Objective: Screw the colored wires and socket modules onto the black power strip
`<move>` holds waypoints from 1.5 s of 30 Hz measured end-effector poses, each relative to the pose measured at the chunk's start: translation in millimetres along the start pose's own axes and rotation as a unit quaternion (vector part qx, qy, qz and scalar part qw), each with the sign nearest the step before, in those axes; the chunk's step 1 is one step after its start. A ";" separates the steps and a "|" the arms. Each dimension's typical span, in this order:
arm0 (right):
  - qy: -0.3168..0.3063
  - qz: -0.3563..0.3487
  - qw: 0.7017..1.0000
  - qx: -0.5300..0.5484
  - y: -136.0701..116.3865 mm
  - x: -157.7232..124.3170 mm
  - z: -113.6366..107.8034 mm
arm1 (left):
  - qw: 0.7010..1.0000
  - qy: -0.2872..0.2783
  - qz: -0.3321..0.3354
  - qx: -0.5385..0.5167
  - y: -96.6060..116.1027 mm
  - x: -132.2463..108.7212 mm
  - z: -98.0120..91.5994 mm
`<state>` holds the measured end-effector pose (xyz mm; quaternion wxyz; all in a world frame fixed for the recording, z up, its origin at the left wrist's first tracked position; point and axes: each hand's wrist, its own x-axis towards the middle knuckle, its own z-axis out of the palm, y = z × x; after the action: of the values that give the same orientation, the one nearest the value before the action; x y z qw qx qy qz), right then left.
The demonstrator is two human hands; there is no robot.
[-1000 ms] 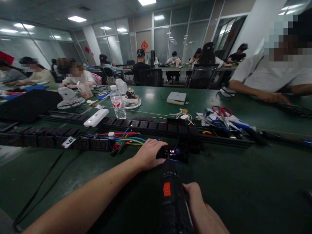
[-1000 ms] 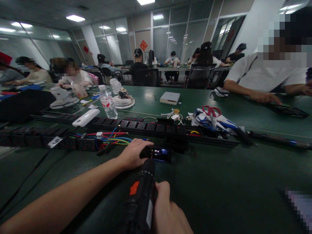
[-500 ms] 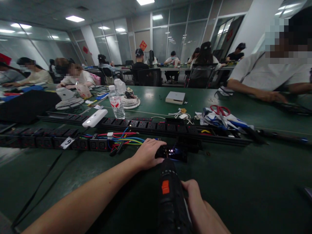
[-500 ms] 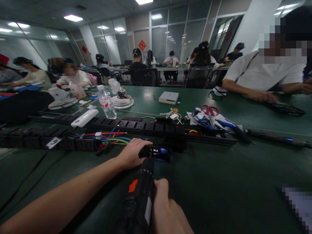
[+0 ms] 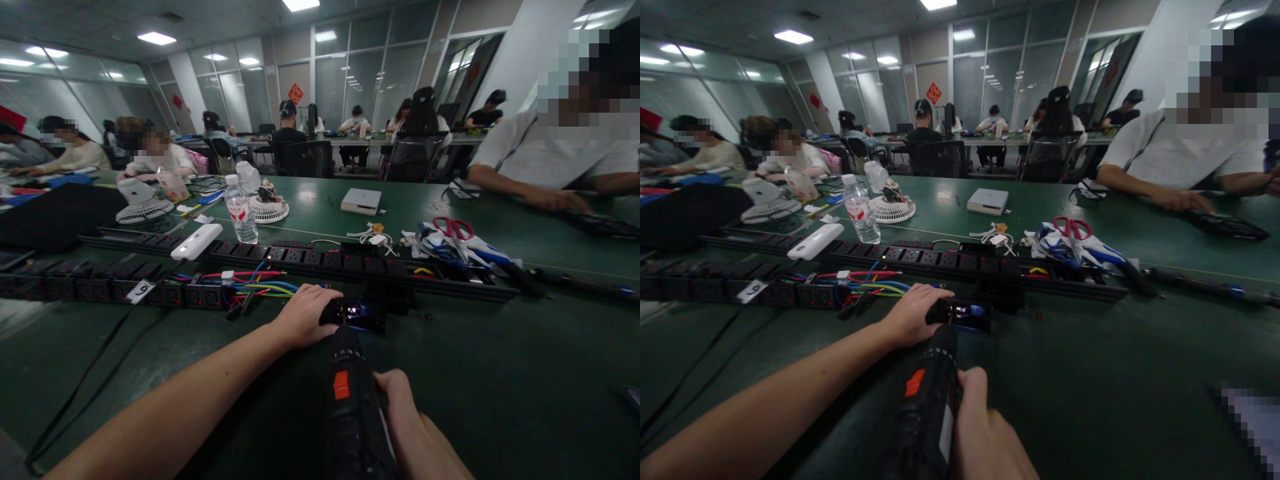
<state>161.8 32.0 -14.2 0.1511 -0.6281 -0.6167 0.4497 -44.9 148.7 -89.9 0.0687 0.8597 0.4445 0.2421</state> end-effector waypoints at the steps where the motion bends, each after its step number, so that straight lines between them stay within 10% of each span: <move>1: 0.002 0.002 1.000 0.002 0.7 2.4 0.2 | 1.000 -0.001 0.000 0.000 0.1 0.1 -0.2; 45: 0.019 0.025 0.999 -0.010 -1.1 9.9 1.9 | 1.000 -0.001 -0.001 -0.001 1.1 0.2 -0.1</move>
<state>158.0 40.6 -18.2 0.1449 -0.6533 -0.6024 0.4351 -44.1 148.2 -89.5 0.0700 0.8594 0.4451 0.2418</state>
